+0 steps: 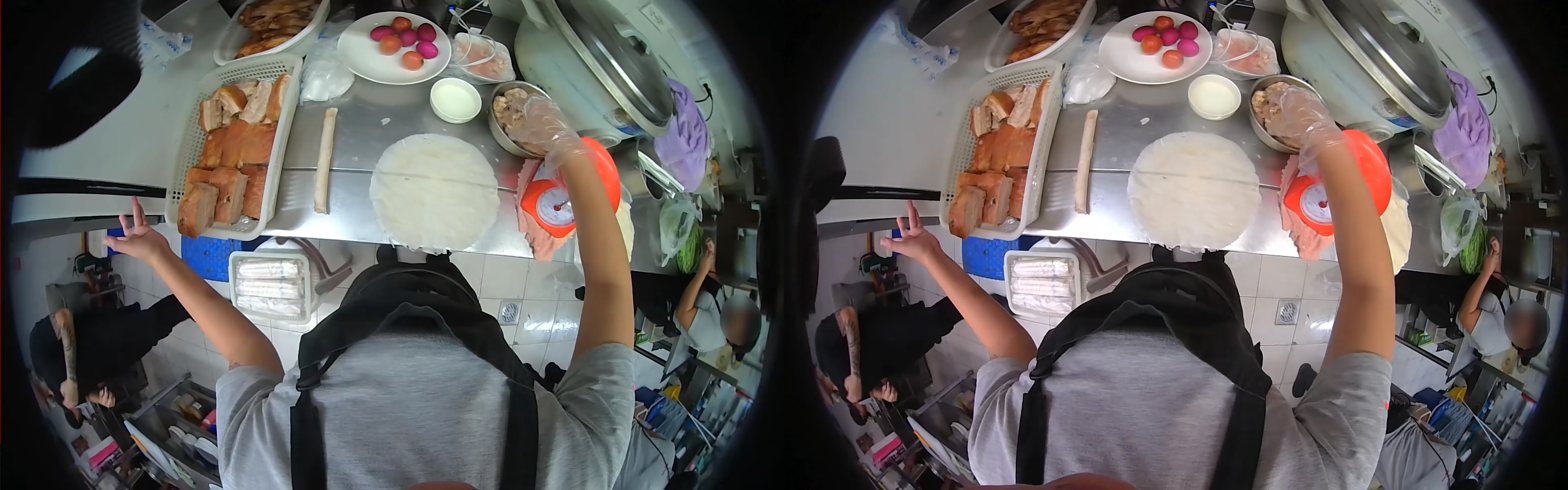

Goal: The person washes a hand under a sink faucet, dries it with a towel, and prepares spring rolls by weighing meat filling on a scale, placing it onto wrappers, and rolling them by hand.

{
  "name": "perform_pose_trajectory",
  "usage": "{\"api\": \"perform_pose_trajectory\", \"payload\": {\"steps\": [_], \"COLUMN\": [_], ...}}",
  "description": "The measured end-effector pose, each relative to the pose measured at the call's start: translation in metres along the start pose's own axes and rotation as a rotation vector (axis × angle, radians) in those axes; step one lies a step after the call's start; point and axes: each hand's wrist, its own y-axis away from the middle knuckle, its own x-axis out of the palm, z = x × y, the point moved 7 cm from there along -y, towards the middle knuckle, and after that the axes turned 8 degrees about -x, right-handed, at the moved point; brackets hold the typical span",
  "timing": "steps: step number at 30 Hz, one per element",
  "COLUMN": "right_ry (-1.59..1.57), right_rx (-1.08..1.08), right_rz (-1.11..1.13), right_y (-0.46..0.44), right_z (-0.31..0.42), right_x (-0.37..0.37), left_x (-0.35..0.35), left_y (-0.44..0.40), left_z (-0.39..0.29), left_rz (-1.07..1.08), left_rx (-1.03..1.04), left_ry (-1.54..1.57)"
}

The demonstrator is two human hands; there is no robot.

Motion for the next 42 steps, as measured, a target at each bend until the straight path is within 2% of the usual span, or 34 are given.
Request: {"api": "perform_pose_trajectory", "payload": {"steps": [1, 4, 7, 10, 13, 16, 19, 22, 23, 26, 30, 31, 34, 39, 42], "right_ry": [-0.016, 0.031, -0.069, -0.44, -0.794, -1.116, -1.143, -1.055, -1.139, -1.033, -1.049, -0.958, -1.027, -0.748, -0.768], "right_rx": [0.095, 0.152, 0.261, 0.456, 0.551, 0.486, 0.475, 0.433, 0.389, 0.45, 0.507, 0.517, 0.555, 0.437, 0.392], "right_rz": [0.056, 0.141, 0.041, -0.085, -0.207, -0.273, -0.324, -0.152, 0.068, 0.007, -0.197, -0.137, -0.168, -0.251, -0.366], "right_y": [0.002, -0.003, -0.005, 0.011, 0.023, 0.024, 0.045, 0.088, 0.092, 0.132, 0.163, 0.168, 0.176, 0.181, 0.188], "right_z": [0.004, -0.007, -0.031, -0.047, -0.078, -0.094, -0.097, -0.089, -0.089, -0.104, -0.115, -0.116, -0.106, -0.114, -0.121], "right_x": [-0.007, 0.003, 0.007, -0.016, -0.021, -0.008, -0.024, -0.05, -0.044, -0.031, -0.001, 0.001, -0.004, -0.011, -0.01], "left_x": [0.004, -0.013, -0.061, -0.114, -0.126, -0.112, -0.097, -0.08, -0.074, -0.054, -0.01, -0.001, 0.009, 0.027, 0.039], "left_y": [0.009, 0.027, 0.032, 0.042, 0.057, 0.068, 0.064, 0.061, 0.06, 0.058, 0.077, 0.081, 0.087, 0.115, 0.14], "left_z": [-0.005, -0.003, 0.014, 0.034, 0.041, 0.041, 0.042, 0.046, 0.048, 0.053, 0.031, 0.027, 0.024, 0.028, 0.024], "left_rz": [-0.007, -0.063, -0.062, -0.141, -0.232, -0.259, -0.261, -0.247, -0.24, -0.198, -0.212, -0.217, -0.192, -0.196, -0.136], "left_rx": [-0.013, -0.072, -0.089, -0.098, -0.151, -0.162, -0.129, -0.103, -0.094, -0.071, -0.038, -0.034, -0.009, -0.019, -0.022], "left_ry": [0.033, 0.229, 0.216, 0.237, 0.25, 0.212, 0.18, 0.132, 0.112, 0.051, -0.027, -0.028, -0.048, -0.066, -0.071]}}
